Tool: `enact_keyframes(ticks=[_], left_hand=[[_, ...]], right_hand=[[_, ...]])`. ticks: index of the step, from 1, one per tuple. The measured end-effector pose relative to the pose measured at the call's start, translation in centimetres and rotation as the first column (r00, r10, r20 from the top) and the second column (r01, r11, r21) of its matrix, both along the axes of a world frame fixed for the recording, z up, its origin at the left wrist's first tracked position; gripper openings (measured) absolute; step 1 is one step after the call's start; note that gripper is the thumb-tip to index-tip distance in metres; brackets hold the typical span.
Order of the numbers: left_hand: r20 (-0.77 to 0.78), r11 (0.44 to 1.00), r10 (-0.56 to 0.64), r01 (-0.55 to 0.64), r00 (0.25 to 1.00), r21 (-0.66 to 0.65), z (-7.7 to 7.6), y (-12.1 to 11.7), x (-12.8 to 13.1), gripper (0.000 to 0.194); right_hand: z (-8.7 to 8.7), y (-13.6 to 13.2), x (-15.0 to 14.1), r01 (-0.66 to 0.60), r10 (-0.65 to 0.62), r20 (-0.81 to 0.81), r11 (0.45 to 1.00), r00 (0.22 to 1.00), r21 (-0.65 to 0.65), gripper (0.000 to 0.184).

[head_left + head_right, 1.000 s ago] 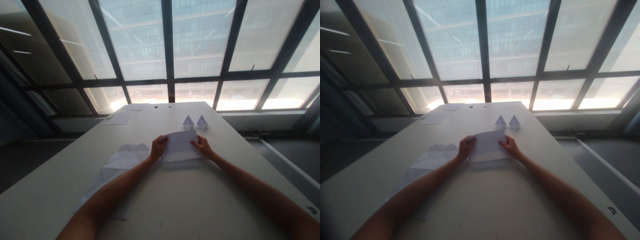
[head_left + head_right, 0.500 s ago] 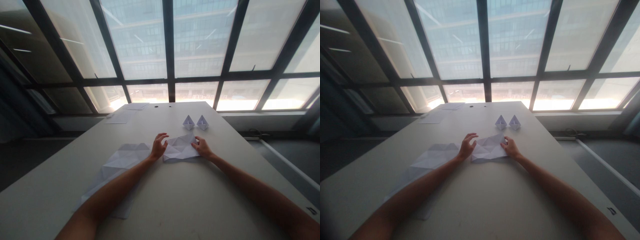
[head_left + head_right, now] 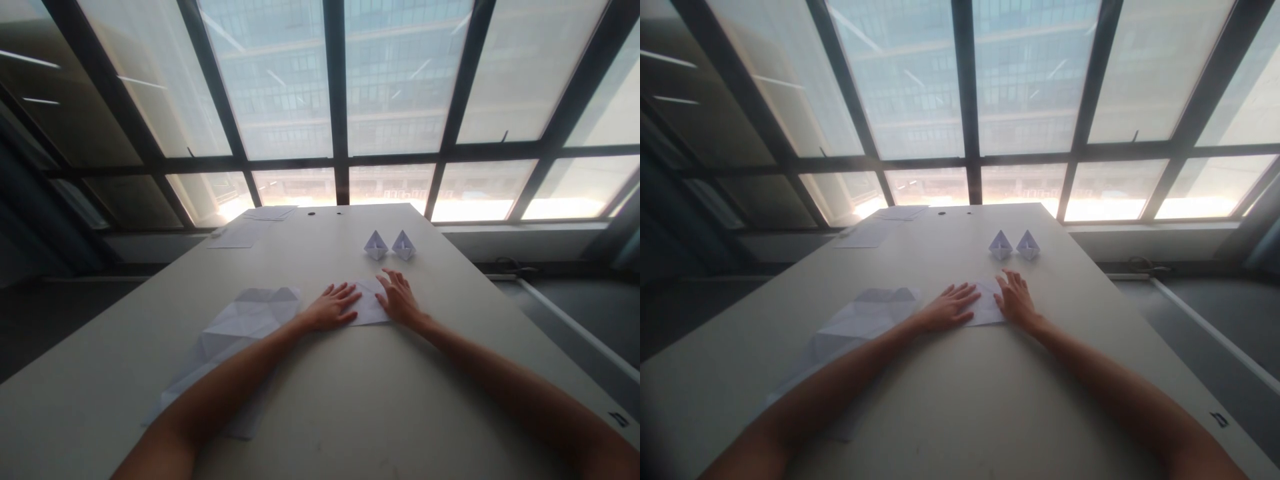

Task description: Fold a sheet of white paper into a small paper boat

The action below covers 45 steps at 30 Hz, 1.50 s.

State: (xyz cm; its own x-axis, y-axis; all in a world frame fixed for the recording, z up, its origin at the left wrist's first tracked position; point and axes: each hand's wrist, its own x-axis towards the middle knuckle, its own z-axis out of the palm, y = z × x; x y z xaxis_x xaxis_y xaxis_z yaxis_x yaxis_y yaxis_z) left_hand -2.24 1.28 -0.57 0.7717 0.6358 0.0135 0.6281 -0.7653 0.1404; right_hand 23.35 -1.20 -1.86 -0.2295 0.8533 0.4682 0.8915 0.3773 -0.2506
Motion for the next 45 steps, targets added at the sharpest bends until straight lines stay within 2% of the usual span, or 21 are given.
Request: enact_keyframes(ticks=[3, 5, 7, 10, 14, 16, 21, 25, 28, 32, 38, 45], left_hand=[[-0.018, 0.999, -0.037, 0.037, 0.999, 0.002, 0.2, -0.4, 0.1, 0.070], [-0.011, 0.999, -0.043, 0.043, 0.999, 0.004, 0.2, -0.5, 0.1, 0.075], [-0.001, 0.999, -0.031, 0.031, 1.000, 0.006, 0.1, -0.5, 0.2, 0.079], [-0.017, 0.999, -0.034, 0.034, 0.999, -0.006, 0.1, -0.4, 0.1, 0.078], [-0.023, 0.998, -0.058, 0.058, 0.998, -0.016, 0.1, -0.4, 0.1, 0.072], [-0.001, 0.999, -0.050, 0.050, 0.999, -0.002, 0.2, -0.6, 0.2, 0.071], [0.123, 0.996, 0.042, -0.052, 0.991, 0.075, 0.1, -0.9, 0.7, 0.056], [0.082, 0.999, 0.013, -0.017, 0.997, 0.039, 0.2, -1.0, 1.0, 0.069], [0.025, 1.000, -0.026, 0.026, 0.999, -0.009, 0.4, -1.0, 0.9, 0.075], [0.007, 0.999, -0.030, 0.030, 1.000, -0.012, 0.3, -0.8, 0.7, 0.078], [0.008, 0.999, -0.041, 0.041, 0.999, 0.001, -0.4, -0.3, 0.6, 0.075], [0.006, 0.999, -0.035, 0.035, 0.999, -0.004, -0.2, -0.4, 0.6, 0.071]], right_hand=[[-0.1, -0.3, -0.9, -0.222, 0.234, 0.076, 0.965, 0.969, -0.140, 0.056], [-0.4, -0.3, -1.2, -0.297, 0.326, 0.087, 0.922, 0.941, -0.248, 0.065], [-0.7, -0.1, -1.1, -0.285, 0.328, 0.098, 0.907, 0.939, -0.311, 0.073], [-0.9, 0.3, -0.7, -0.213, 0.268, 0.121, 0.915, 0.956, -0.344, 0.079], [-0.9, 0.8, -0.2, -0.093, 0.154, 0.140, 0.926, 0.978, -0.365, 0.076], [-0.8, 0.8, -0.2, -0.077, 0.138, 0.146, 0.928, 0.980, -0.364, 0.074], [-0.5, 0.2, -0.5, -0.184, 0.249, 0.148, 0.918, 0.957, -0.353, 0.072], [-0.3, -0.5, -0.9, -0.318, 0.375, 0.129, 0.890, 0.918, -0.327, 0.073], [-0.2, -0.7, -1.0, -0.356, 0.410, 0.108, 0.875, 0.906, -0.328, 0.075], [-0.3, -0.5, -1.1, -0.328, 0.380, 0.104, 0.884, 0.919, -0.335, 0.076], [-0.6, 0.2, -0.7, -0.189, 0.247, 0.119, 0.911, 0.962, -0.365, 0.072], [-0.7, 0.6, -0.4, -0.043, 0.100, 0.132, 0.925, 0.986, -0.376, 0.071]])
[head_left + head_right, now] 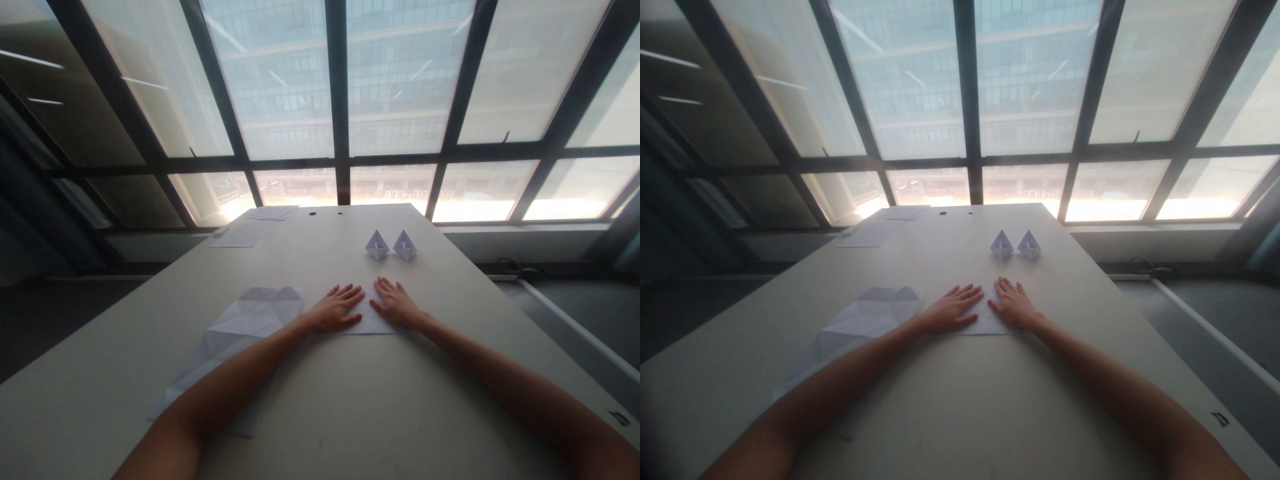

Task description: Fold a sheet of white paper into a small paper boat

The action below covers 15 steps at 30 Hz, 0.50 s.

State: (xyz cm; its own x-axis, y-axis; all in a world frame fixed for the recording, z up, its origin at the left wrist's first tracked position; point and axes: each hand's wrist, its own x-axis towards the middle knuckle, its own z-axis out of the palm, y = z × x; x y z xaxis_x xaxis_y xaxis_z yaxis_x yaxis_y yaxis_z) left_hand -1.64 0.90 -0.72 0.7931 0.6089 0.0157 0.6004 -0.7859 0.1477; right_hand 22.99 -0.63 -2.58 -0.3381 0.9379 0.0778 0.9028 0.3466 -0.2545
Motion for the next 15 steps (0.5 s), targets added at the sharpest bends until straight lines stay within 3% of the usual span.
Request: enact_keyframes(ticks=[8, 15], left_hand=[[0.035, 1.000, 0.012, -0.011, 0.999, -0.025, 0.11, -0.06, 0.02, 0.072], [0.017, 1.000, 0.020, -0.020, 1.000, -0.016, 0.11, -0.11, 0.10, 0.073]], right_hand=[[0.06, 0.12, 0.10, 0.113, -0.108, -0.066, 0.991, 0.992, 0.069, 0.058], [-0.01, 0.56, 0.80, 0.102, -0.072, -0.170, 0.978, 0.983, 0.181, 0.038]])
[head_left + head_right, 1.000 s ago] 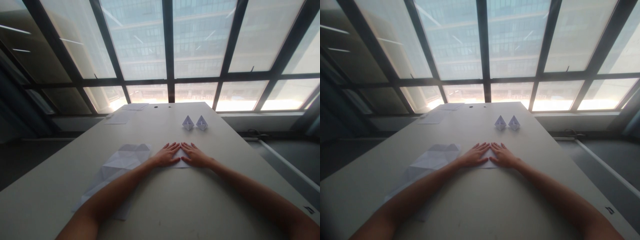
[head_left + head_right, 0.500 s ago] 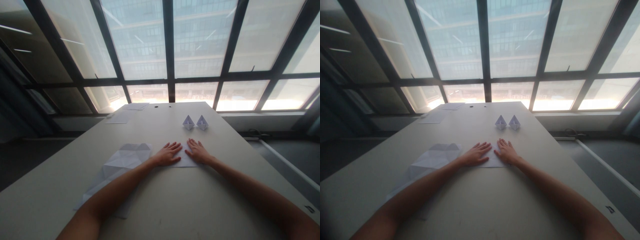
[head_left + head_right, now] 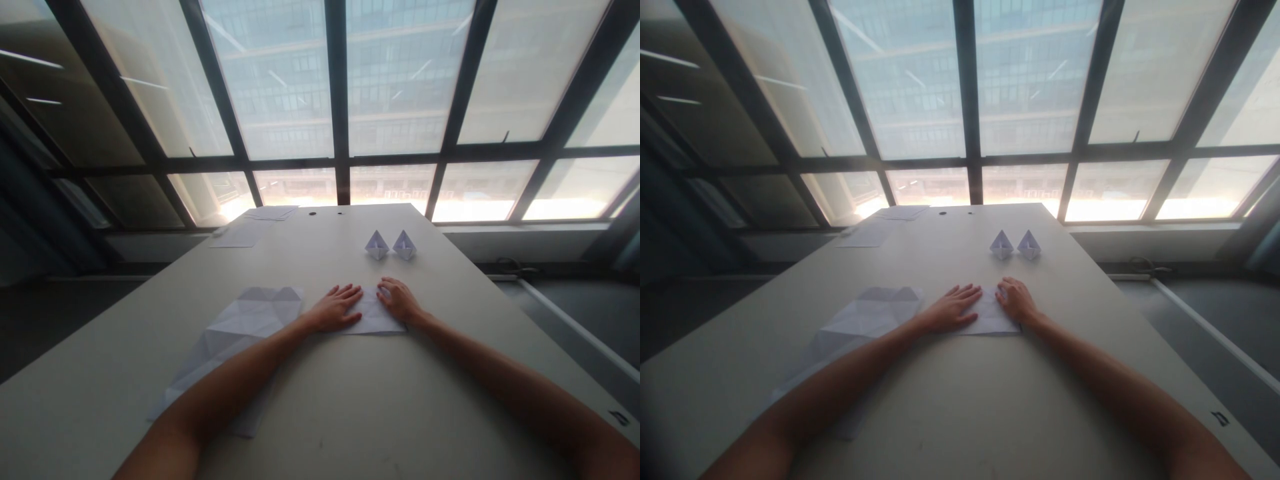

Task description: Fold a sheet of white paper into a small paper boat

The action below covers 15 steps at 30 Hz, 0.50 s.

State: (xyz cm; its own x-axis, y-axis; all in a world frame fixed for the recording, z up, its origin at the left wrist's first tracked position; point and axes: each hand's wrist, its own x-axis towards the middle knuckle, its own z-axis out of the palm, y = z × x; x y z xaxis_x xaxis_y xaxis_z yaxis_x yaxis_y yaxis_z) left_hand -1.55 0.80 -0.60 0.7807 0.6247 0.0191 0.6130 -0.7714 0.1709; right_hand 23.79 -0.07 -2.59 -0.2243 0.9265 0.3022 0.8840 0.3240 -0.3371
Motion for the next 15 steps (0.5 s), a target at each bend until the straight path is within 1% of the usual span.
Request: enact_keyframes(ticks=[3, 5, 8, 11, 13, 15], left_hand=[[0.002, 1.000, 0.005, -0.005, 1.000, 0.002, -0.07, 0.06, 0.01, 0.072], [0.009, 1.000, 0.003, -0.003, 1.000, 0.000, -0.06, 0.06, -0.01, 0.071], [0.017, 1.000, -0.005, 0.005, 1.000, -0.007, 0.12, -0.04, -0.04, 0.070], [0.014, 1.000, -0.005, 0.006, 1.000, -0.012, 0.38, -0.23, -0.04, 0.068], [0.012, 1.000, -0.003, 0.004, 1.000, -0.012, 0.51, -0.33, -0.02, 0.067], [0.011, 1.000, -0.003, 0.003, 1.000, -0.009, 0.55, -0.38, 0.01, 0.066]], right_hand=[[0.01, 0.02, 0.05, -0.007, 0.007, -0.004, 1.000, 1.000, 0.008, 0.036], [0.05, -0.03, 0.06, 0.019, -0.019, -0.016, 0.999, 1.000, 0.027, 0.036], [0.15, -0.13, 0.17, 0.121, -0.118, -0.046, 0.990, 0.992, 0.069, 0.036], [0.25, -0.17, 0.35, 0.209, -0.206, -0.045, 0.975, 0.978, 0.079, 0.037], [0.28, -0.14, 0.40, 0.219, -0.217, -0.038, 0.973, 0.975, 0.067, 0.038], [0.28, -0.08, 0.37, 0.205, -0.202, -0.047, 0.977, 0.978, 0.055, 0.038]])
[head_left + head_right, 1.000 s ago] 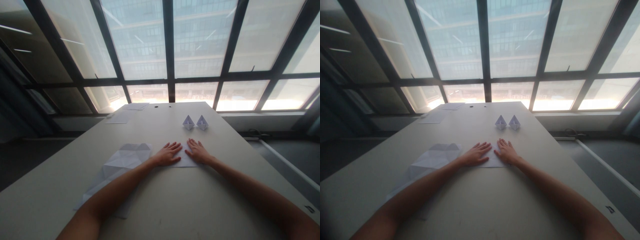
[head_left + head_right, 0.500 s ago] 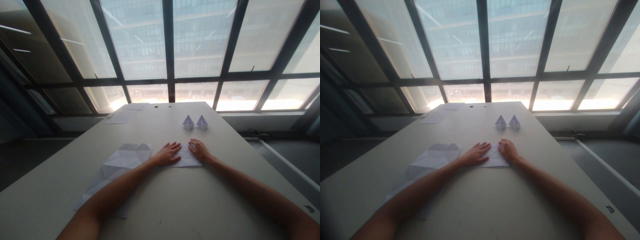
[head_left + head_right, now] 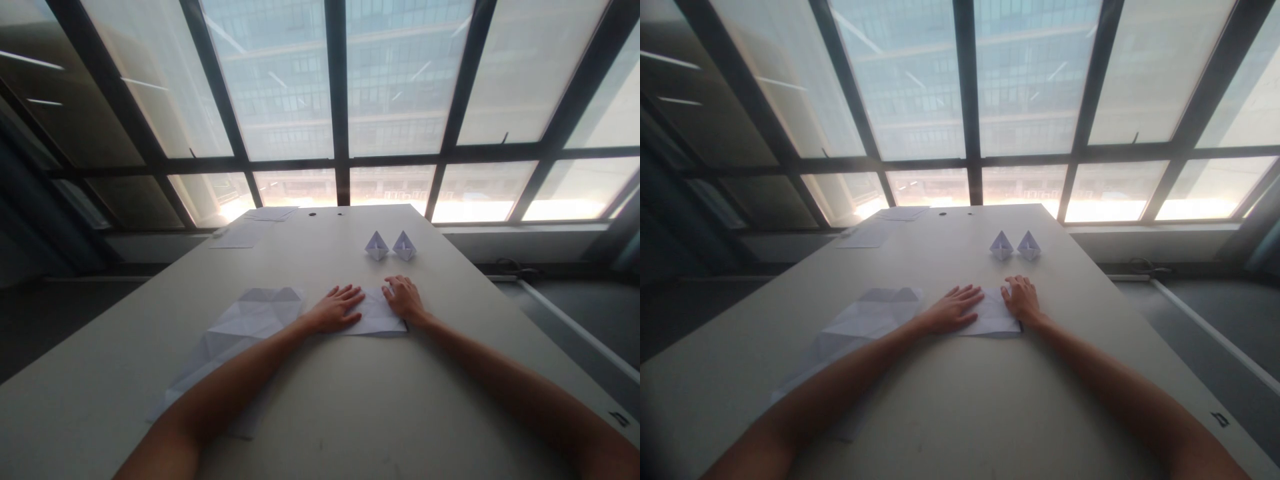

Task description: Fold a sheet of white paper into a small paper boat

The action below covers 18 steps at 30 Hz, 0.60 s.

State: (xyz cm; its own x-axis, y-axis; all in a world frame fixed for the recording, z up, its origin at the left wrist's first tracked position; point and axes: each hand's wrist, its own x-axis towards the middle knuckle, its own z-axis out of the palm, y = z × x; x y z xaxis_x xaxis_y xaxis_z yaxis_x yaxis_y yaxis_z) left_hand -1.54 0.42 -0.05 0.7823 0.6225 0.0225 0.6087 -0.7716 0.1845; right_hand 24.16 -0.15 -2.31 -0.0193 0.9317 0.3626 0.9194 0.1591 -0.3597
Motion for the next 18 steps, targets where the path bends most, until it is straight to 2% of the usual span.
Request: enact_keyframes(ticks=[6, 13, 18], left_hand=[[-0.006, 1.000, -0.001, 0.001, 1.000, 0.008, -0.10, 0.08, 0.01, 0.065], [0.001, 1.000, -0.004, 0.004, 1.000, 0.006, -0.09, 0.07, -0.05, 0.066], [0.000, 1.000, -0.025, 0.025, 1.000, -0.008, 0.01, 0.02, -0.08, 0.066]], right_hand=[[-0.20, 0.27, -0.13, -0.087, 0.087, -0.058, 0.996, 0.995, 0.005, 0.032], [-0.41, 0.19, 0.00, -0.081, 0.081, 0.029, 0.997, 0.996, -0.012, 0.032], [-0.08, -0.04, -0.08, -0.044, 0.046, 0.084, 0.998, 0.995, -0.033, 0.025]])
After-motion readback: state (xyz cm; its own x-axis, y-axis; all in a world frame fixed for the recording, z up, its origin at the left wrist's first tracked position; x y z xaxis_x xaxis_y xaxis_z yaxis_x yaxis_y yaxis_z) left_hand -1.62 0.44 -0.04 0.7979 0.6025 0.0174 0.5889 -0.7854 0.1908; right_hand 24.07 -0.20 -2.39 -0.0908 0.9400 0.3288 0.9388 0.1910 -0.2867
